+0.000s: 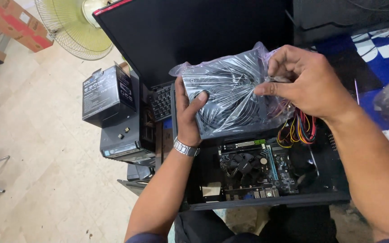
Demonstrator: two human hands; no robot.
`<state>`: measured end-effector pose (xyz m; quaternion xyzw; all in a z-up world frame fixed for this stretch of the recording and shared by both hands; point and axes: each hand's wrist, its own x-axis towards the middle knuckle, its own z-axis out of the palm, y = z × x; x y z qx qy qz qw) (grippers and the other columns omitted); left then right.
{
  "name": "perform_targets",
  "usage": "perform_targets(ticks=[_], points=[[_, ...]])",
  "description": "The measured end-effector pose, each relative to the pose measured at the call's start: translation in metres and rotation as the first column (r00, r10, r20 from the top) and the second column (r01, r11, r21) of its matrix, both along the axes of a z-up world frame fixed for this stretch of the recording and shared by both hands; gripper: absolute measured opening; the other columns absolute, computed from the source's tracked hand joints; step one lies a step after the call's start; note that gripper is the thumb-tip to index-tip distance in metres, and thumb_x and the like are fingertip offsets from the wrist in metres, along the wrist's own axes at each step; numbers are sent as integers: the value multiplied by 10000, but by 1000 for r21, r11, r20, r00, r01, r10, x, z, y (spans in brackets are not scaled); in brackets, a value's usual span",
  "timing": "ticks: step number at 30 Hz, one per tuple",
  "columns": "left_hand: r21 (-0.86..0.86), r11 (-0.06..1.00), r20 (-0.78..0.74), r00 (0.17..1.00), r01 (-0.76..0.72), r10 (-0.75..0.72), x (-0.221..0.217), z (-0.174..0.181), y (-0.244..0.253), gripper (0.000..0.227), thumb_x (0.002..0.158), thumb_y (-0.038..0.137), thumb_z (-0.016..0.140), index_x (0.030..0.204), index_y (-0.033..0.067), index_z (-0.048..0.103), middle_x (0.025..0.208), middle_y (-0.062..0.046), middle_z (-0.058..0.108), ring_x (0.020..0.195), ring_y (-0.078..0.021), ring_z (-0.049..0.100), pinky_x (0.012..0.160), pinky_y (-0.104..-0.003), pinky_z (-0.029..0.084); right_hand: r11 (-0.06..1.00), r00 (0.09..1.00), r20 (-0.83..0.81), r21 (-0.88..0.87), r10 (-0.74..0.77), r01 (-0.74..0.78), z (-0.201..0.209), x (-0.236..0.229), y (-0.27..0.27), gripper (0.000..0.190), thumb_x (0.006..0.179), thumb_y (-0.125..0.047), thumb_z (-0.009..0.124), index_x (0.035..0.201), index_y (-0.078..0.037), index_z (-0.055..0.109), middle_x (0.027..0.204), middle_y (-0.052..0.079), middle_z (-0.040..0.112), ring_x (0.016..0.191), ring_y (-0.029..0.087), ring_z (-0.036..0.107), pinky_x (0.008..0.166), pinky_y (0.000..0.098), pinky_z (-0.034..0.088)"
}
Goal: The person cleans the inside of a computer case with a brush, then unboxes a new power supply unit and its cables. They place the power supply into the case and begin connecting the cables to the motherboard.
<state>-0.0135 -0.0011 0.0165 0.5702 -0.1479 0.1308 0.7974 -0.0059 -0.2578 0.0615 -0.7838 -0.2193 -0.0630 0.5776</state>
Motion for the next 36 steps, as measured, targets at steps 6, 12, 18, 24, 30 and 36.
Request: perform_targets(ticks=[6, 12, 18, 24, 30, 36], points=[[39, 994, 76, 992, -99, 96, 1, -8, 0, 739, 814, 271, 757, 1451, 108, 419, 1340, -94, 584, 1219, -258, 584, 1084, -432, 459, 972, 990, 44, -186, -136, 142, 7, -3, -2, 337, 770, -211, 963, 911, -96, 680, 840, -6, 631, 717, 92, 515, 672, 246, 427], [84, 992, 43, 995, -96, 92, -2, 3, -1, 802, 792, 339, 765, 1485, 131, 418, 1320, -94, 591, 1189, -252, 593, 1053, -434, 475, 860, 966, 28, -451, -256, 241, 3, -1, -5, 390, 745, -428, 952, 830, -181, 663, 1003, 47, 567, 920, 191, 588, 792, 371, 467], [-373, 927, -46, 997, 35, -56, 6, 0, 9, 646, 855, 249, 742, 1421, 111, 462, 1239, -122, 601, 1085, -303, 636, 938, -477, 515, 917, 893, 340, -165, -293, 364, -20, 22, -33, 740, 1019, 10, 948, 764, -99, 261, 815, 44, 372, 834, 210, 370, 811, 381, 372], [-423, 905, -36, 997, 41, -62, 13, -16, 14, 672, 869, 239, 719, 1472, 115, 450, 1256, -115, 607, 1088, -304, 643, 929, -459, 543, 968, 908, 339, 133, -247, 213, -24, 32, -29, 417, 1159, 15, 849, 957, -72, 495, 990, 76, 572, 936, 155, 547, 916, 300, 485], [-438, 893, -3, 994, 101, -114, 13, -17, 12, 620, 920, 263, 708, 1462, 107, 452, 1280, -135, 615, 1119, -322, 645, 950, -481, 548, 784, 566, 694, -4, -444, 621, -9, 14, -33, 584, 945, 170, 883, 1440, 43, 602, 1311, 226, 528, 1061, 359, 570, 817, 420, 458], [-364, 931, -16, 999, 32, -41, 15, -13, 6, 805, 852, 345, 730, 1538, 117, 375, 1381, -124, 558, 1231, -317, 589, 1049, -489, 489, 897, 630, 735, -68, -251, 437, 10, -11, 0, 57, 1116, 112, 783, 1170, 94, 771, 1080, 222, 738, 916, 295, 683, 833, 401, 564]])
